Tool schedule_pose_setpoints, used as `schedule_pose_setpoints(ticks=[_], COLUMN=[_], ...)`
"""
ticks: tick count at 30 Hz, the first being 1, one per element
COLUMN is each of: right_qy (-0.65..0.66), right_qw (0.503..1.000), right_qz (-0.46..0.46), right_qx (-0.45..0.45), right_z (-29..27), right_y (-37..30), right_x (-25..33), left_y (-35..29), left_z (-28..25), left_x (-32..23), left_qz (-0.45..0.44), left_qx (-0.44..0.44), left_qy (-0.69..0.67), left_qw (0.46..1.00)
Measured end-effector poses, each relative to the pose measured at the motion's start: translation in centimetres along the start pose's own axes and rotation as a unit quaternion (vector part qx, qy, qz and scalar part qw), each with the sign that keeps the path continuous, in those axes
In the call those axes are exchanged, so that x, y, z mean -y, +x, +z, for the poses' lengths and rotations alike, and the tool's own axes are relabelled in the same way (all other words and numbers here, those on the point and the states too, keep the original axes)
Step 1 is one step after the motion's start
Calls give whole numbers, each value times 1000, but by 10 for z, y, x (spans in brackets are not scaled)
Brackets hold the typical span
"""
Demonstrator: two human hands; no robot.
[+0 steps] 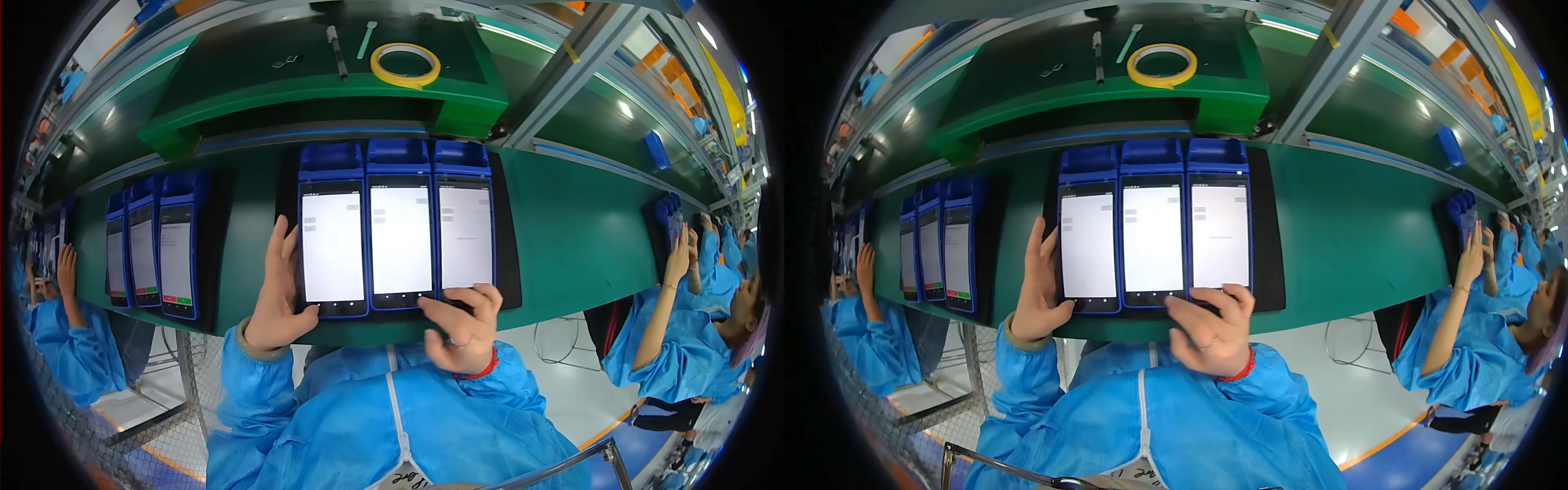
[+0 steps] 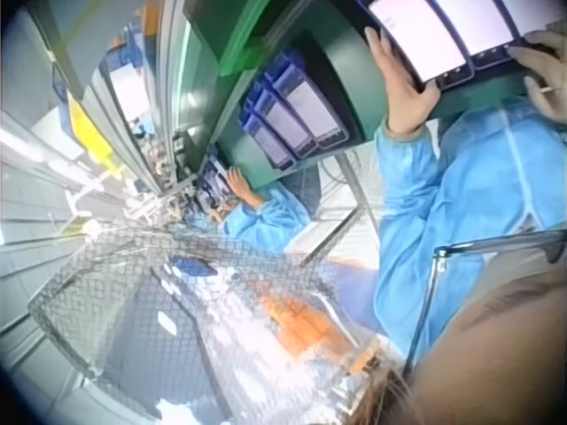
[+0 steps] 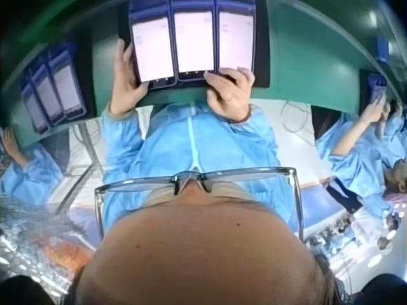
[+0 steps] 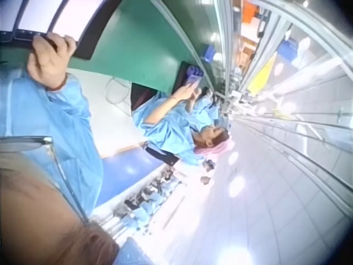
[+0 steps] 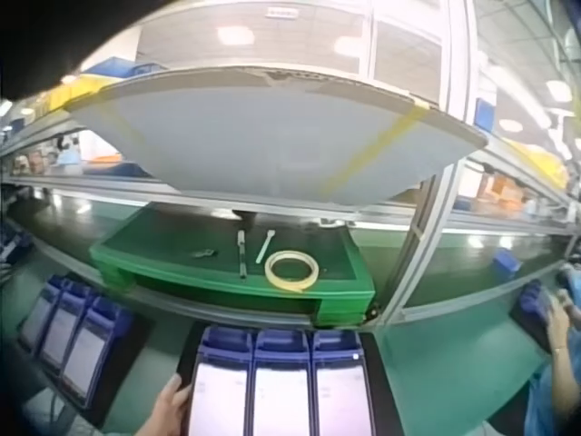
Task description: The person tests handheld payment devices on a work mat, tapping their touchscreens to complete diagnostic checks and swapping out tested devices for new ones by hand.
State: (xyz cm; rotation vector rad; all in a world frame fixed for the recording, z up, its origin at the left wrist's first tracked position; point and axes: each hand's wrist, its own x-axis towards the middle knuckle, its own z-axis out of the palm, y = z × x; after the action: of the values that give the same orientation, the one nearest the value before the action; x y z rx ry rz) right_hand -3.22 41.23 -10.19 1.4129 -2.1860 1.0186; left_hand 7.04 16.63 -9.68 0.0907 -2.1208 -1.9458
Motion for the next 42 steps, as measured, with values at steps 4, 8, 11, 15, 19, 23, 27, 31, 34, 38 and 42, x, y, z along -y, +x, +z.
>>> schedule_pose_setpoints(ticks=[4, 8, 11, 15, 19, 23, 27, 31, 34, 38, 42], right_qy=[8, 16, 5, -11, -88, -11, -17, -47, -67, -57, -90], right_qw=[999, 998, 996, 979, 958, 921, 931, 936, 935, 940, 940], right_qz=[-8, 22, 83, 166, 207, 299, 252, 245, 246, 204, 198], right_qx=[38, 49, -24, -115, -175, -248, -263, -247, -247, -267, -264], right_z=[17, 11, -4, -12, -27, -30, -26, -22, -22, -18, -24], right_y=[16, 19, 18, -10, -41, -66, -72, -65, -52, -47, -42], right_x=[19, 17, 12, -12, -55, -78, -88, -85, -72, -72, -60], left_y=[0, 4, 5, -6, -19, -45, -89, -149, -139, -129, -106], left_z=[0, -2, -2, -13, -38, -136, -303, -457, -480, -492, -475], left_x=[-2, 2, 3, 8, -31, -35, -32, 20, 48, 40, 27], left_qz=[-11, -6, -5, 19, -42, 78, 51, -101, -239, -266, -356], left_qx=[6, 18, 8, 7, 2, -359, -570, -602, -537, -465, -371], left_qy=[-17, -37, -26, 5, 52, 126, 212, 187, 226, 176, 192], left_qw=[1000, 999, 1000, 1000, 998, 922, 792, 770, 777, 826, 836])
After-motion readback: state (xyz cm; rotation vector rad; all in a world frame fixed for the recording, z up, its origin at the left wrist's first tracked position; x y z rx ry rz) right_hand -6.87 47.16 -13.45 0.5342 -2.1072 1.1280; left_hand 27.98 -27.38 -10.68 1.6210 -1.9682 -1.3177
